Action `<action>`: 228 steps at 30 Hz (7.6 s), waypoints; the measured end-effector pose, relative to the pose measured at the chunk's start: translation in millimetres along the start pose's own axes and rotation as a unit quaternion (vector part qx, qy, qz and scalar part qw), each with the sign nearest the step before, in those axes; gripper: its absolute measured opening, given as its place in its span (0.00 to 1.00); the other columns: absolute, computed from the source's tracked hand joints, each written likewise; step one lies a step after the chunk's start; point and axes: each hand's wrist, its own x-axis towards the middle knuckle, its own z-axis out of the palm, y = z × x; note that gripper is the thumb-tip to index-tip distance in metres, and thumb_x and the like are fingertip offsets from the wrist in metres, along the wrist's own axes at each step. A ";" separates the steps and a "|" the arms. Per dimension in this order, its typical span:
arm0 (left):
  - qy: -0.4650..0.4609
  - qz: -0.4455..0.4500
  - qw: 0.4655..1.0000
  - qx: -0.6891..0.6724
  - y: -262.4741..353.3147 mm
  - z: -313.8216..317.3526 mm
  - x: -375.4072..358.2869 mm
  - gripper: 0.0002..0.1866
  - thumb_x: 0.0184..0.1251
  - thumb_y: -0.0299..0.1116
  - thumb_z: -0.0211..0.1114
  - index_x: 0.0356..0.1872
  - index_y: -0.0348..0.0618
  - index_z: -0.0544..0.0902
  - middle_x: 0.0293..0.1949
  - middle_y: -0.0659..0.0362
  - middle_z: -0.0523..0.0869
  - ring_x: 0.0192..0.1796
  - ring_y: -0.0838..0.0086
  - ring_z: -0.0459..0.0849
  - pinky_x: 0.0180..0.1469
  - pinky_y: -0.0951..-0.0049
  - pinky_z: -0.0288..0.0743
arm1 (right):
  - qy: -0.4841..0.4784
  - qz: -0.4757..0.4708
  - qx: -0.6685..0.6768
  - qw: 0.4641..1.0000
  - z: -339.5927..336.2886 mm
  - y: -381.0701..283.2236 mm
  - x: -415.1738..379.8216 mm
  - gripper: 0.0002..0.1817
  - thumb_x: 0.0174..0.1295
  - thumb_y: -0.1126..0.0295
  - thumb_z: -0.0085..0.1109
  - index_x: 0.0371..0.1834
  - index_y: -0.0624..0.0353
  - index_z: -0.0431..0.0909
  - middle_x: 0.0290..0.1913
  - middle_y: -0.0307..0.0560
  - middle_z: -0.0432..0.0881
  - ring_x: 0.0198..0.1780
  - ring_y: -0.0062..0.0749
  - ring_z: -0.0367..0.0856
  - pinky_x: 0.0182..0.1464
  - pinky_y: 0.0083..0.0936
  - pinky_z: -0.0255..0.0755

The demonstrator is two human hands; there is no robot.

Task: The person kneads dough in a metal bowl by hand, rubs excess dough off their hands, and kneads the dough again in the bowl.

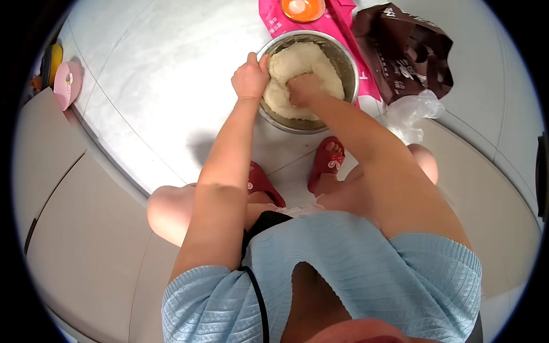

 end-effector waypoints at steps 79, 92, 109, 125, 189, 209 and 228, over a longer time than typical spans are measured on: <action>-0.015 0.002 0.999 -0.041 3.4 8.3 2.5 0.21 0.69 0.52 0.55 0.30 0.43 0.75 0.20 0.47 0.82 0.26 0.49 0.83 0.28 0.52 0.76 | 0.288 0.195 0.693 0.631 131.8 89.0 14.9 0.30 0.67 0.47 0.53 0.61 0.61 0.73 0.49 0.45 0.79 0.43 0.31 0.77 0.41 0.30 0.74; 0.032 -0.077 0.992 -0.092 -2.1 11.2 -25.3 0.20 0.71 0.49 0.56 0.29 0.40 0.74 0.18 0.47 0.81 0.23 0.48 0.81 0.27 0.52 0.73 | 0.215 0.084 0.254 0.939 13.3 -29.0 -50.4 0.22 0.51 0.52 0.59 0.37 0.61 0.84 0.35 0.54 0.86 0.38 0.45 0.85 0.42 0.37 0.77; 0.009 -0.066 0.987 -0.149 -7.9 11.7 -20.5 0.18 0.69 0.46 0.59 0.26 0.42 0.72 0.16 0.48 0.79 0.21 0.49 0.79 0.24 0.52 0.71 | -0.037 0.073 0.149 0.985 -14.7 -28.5 32.3 0.15 0.50 0.62 0.61 0.40 0.52 0.87 0.45 0.44 0.86 0.48 0.38 0.85 0.49 0.37 0.76; -0.003 -0.083 0.993 -0.084 -1.5 5.0 -26.2 0.22 0.70 0.53 0.54 0.32 0.42 0.75 0.22 0.46 0.83 0.29 0.47 0.83 0.32 0.50 0.76 | 0.231 -0.006 0.170 0.958 -29.8 72.7 -58.7 0.27 0.59 0.49 0.57 0.55 0.57 0.79 0.62 0.59 0.75 0.65 0.46 0.70 0.67 0.38 0.61; -0.029 -0.039 0.989 -0.141 -14.5 8.3 1.2 0.24 0.70 0.53 0.55 0.29 0.40 0.77 0.20 0.46 0.82 0.27 0.48 0.82 0.30 0.54 0.75 | 0.078 -0.025 0.752 0.654 -26.0 75.7 46.9 0.29 0.62 0.47 0.59 0.55 0.60 0.79 0.51 0.45 0.82 0.52 0.28 0.79 0.57 0.24 0.70; -0.047 -0.038 0.996 -0.072 -2.0 0.4 10.6 0.22 0.69 0.56 0.54 0.30 0.46 0.77 0.19 0.51 0.83 0.26 0.50 0.83 0.28 0.52 0.74 | -0.046 -0.105 -0.113 0.987 -30.7 -44.1 -26.7 0.10 0.51 0.67 0.61 0.35 0.49 0.88 0.39 0.39 0.87 0.43 0.33 0.85 0.41 0.35 0.77; -0.023 -0.034 0.998 -0.052 1.6 -1.1 11.9 0.23 0.68 0.56 0.56 0.28 0.45 0.77 0.18 0.51 0.81 0.24 0.51 0.82 0.27 0.54 0.74 | 0.091 -0.157 -0.052 0.982 8.2 -19.3 32.3 0.12 0.45 0.65 0.61 0.35 0.52 0.86 0.36 0.46 0.86 0.40 0.41 0.84 0.45 0.41 0.73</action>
